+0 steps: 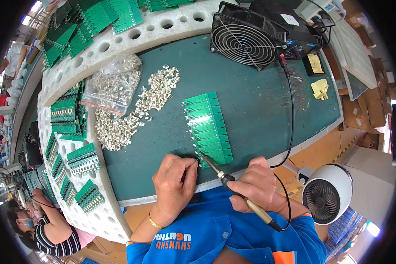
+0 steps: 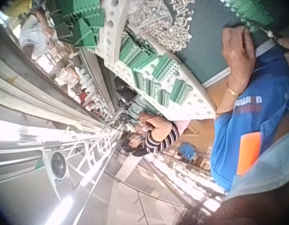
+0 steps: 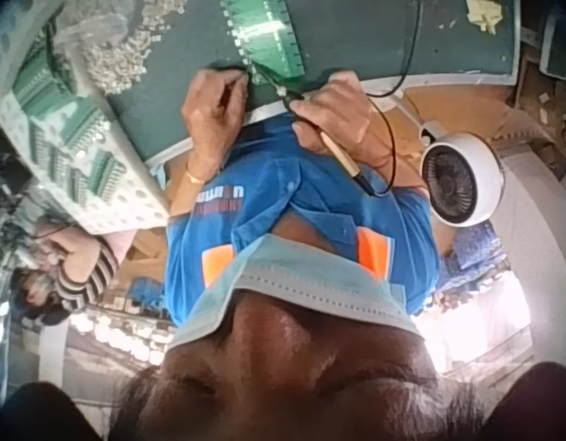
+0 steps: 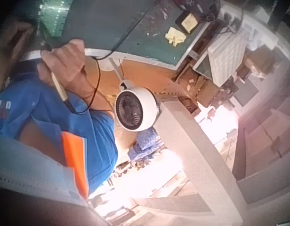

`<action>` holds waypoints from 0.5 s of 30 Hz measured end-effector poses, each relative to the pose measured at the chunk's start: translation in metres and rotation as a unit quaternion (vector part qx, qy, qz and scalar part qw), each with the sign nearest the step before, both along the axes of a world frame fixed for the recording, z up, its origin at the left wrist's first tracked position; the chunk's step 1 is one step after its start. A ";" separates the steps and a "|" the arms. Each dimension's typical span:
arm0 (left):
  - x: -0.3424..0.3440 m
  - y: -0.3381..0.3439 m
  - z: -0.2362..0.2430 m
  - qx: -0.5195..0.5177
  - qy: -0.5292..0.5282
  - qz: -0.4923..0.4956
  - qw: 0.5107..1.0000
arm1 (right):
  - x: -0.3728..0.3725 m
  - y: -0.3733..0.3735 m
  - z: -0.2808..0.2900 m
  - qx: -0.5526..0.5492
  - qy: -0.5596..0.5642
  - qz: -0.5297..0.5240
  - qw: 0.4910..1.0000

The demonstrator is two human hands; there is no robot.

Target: The person solders components onto a circuit board using a soldering iron and wire, places the finished board onto a stack, and begins soldering another board.

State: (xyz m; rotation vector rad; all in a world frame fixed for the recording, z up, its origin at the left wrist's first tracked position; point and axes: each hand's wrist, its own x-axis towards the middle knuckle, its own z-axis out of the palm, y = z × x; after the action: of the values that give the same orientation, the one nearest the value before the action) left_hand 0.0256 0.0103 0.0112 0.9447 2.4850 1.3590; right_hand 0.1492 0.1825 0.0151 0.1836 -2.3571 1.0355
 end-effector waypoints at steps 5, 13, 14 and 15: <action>-0.001 0.000 -0.001 0.002 0.003 -0.003 1.000 | 0.002 -0.002 0.001 0.010 -0.004 -0.002 1.000; -0.001 0.001 -0.001 0.000 0.010 -0.001 1.000 | 0.002 -0.003 0.002 0.010 -0.004 0.000 1.000; -0.001 0.001 -0.001 0.000 0.010 -0.001 1.000 | 0.002 -0.003 0.003 0.010 -0.006 -0.002 1.000; -0.001 0.001 -0.001 -0.001 0.012 -0.002 1.000 | 0.002 -0.003 0.003 0.010 -0.009 -0.003 1.000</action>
State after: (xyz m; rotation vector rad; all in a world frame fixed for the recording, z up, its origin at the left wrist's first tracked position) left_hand 0.0246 0.0116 0.0104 0.9703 2.4996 1.3528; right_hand 0.1515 0.1791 0.0179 0.1748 -2.3832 1.0145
